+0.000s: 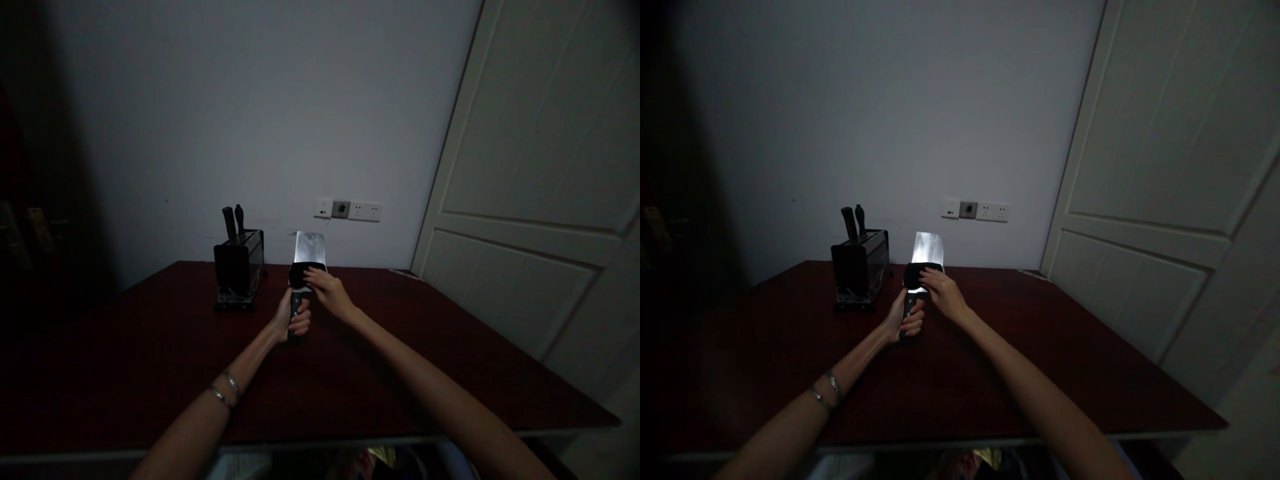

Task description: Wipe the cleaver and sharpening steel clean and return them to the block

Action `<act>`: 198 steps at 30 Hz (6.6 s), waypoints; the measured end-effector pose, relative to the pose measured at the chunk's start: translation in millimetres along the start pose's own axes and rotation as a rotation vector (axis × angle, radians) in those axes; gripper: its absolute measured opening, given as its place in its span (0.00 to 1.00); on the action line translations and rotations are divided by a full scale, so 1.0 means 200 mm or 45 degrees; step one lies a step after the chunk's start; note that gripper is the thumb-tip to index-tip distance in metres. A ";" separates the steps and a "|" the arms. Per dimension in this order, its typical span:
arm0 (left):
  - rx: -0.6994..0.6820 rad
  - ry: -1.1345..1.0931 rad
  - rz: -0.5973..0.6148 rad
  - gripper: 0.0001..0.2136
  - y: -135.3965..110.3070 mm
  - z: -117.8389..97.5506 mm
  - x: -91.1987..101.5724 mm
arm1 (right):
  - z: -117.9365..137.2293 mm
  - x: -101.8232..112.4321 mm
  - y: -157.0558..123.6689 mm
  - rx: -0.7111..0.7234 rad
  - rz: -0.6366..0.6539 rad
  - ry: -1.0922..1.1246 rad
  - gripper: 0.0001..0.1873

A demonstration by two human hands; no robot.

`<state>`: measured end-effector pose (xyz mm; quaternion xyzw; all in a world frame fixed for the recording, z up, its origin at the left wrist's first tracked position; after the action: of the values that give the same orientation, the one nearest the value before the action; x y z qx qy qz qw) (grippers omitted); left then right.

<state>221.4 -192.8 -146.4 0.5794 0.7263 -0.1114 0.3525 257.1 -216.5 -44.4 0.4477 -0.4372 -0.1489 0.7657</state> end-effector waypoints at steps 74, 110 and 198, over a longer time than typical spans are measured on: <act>0.126 -0.137 -0.062 0.34 0.00 0.00 0.01 | -0.04 -0.03 0.22 0.080 0.211 -0.173 0.15; 0.114 0.008 -0.223 0.13 0.00 0.06 -0.02 | -0.02 0.00 0.20 0.156 0.664 0.029 0.07; -0.063 0.031 -0.059 0.11 0.02 0.01 -0.08 | -0.24 0.21 0.30 -0.157 0.031 0.364 0.04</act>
<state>227.4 -204.5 -136.1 0.5549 0.7463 -0.0943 0.3553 310.4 -182.5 17.9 0.4112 -0.3192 -0.1010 0.8478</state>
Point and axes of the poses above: each hand's wrist, its own y-axis towards the middle knuckle, its own x-axis out of the back of the hand, z = x × y, the point moved 9 cm from there along y, towards the middle knuckle, and after that the axes turned 7 degrees about -x, right-handed, at the moved point
